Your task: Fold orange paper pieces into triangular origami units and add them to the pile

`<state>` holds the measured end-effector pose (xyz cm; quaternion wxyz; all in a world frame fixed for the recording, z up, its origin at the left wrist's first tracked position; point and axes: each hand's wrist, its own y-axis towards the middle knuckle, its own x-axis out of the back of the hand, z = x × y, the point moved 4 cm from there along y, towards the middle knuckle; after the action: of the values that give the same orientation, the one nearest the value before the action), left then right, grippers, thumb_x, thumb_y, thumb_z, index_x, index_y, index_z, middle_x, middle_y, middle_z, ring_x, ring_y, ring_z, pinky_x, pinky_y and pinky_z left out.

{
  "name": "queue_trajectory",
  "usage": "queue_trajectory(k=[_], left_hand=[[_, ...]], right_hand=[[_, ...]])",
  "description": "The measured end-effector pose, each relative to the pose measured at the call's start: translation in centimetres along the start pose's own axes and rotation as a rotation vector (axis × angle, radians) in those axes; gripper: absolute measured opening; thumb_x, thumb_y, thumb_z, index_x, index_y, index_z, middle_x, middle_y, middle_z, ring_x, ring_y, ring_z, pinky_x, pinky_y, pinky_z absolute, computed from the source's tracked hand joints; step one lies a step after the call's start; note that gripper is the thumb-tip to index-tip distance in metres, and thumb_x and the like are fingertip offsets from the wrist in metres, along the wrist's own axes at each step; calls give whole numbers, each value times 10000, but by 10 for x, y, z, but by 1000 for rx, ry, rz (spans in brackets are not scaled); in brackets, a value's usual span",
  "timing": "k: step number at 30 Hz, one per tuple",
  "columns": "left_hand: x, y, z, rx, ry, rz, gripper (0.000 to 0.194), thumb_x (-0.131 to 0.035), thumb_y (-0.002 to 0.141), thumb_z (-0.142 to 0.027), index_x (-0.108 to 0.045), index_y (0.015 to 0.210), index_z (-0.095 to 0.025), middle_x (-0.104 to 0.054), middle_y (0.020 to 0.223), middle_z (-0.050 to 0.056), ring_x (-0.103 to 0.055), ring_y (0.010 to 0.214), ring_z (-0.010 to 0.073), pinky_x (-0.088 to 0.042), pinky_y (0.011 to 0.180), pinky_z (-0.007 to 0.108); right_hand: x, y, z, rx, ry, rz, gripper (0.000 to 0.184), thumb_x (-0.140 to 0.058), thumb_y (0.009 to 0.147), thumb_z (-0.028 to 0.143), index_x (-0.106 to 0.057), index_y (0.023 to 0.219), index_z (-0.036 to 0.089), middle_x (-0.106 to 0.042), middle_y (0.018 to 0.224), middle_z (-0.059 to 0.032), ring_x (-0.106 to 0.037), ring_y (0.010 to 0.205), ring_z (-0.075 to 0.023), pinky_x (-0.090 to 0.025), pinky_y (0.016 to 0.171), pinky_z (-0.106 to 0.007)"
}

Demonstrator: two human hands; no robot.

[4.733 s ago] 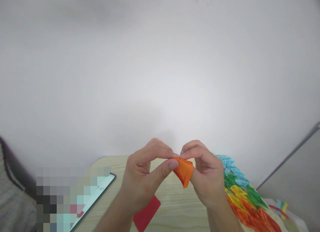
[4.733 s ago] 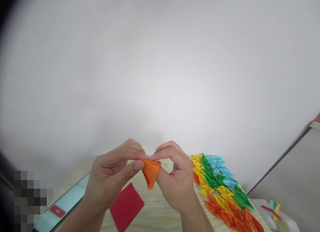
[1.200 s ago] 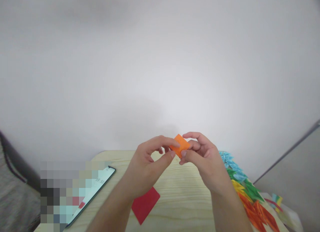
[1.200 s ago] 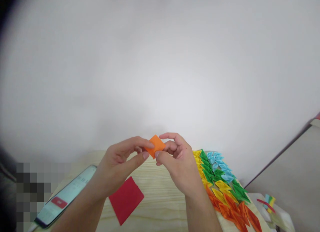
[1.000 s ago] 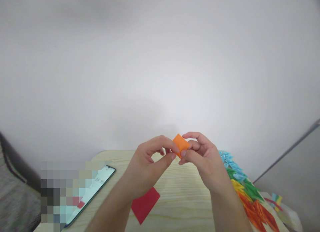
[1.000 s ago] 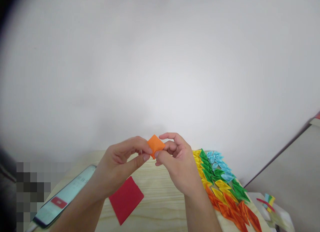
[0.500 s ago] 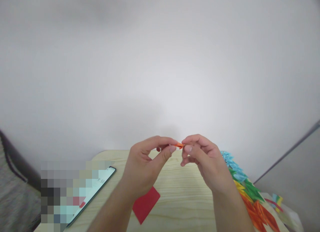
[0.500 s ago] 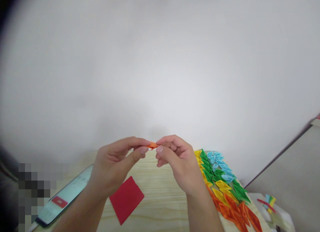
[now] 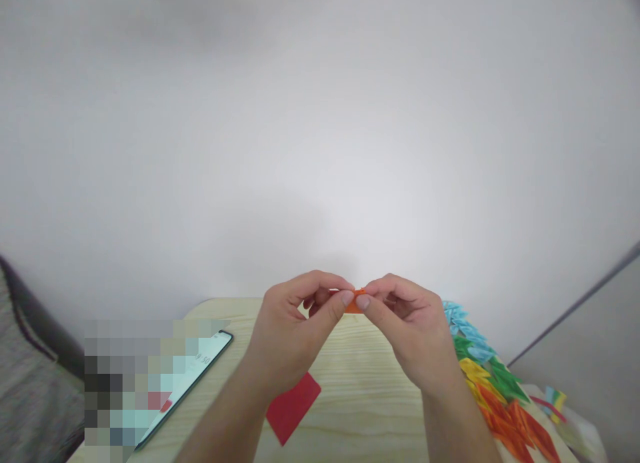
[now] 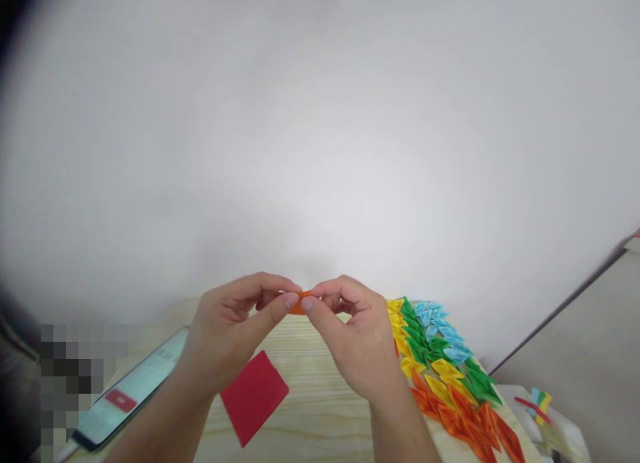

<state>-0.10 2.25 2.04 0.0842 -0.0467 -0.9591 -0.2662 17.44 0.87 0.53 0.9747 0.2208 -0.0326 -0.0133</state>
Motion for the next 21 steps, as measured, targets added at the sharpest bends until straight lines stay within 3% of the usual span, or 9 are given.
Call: queue_trajectory(k=[8,12,21], left_hand=[[1,0,8,73,-107,100,179,-720,936,-392,-762,921,-219,-649,731,5,-538,710,145,-412,656,298],[2,-2,11,109,-201,165,201,-709,946,-409,-756,930,-214,-695,796,30,-593,756,167,-432,673,309],[1,-4,11,168,-264,179,224,-721,929,-412,-756,918,-192,-708,795,33,-592,727,159,-433,649,289]], right_hand=[[0,0,3,-34,68,30,66,-799,889,317,-792,869,254,-732,790,6,-638,729,-141,-500,672,-263],[-1,0,6,-70,138,73,38,-802,877,283,-801,855,252,-718,714,19,-632,678,-126,-506,640,-242],[-1,2,-1,-107,171,94,81,-790,886,293,-789,843,224,-668,641,25,-574,629,-112,-461,622,-246]])
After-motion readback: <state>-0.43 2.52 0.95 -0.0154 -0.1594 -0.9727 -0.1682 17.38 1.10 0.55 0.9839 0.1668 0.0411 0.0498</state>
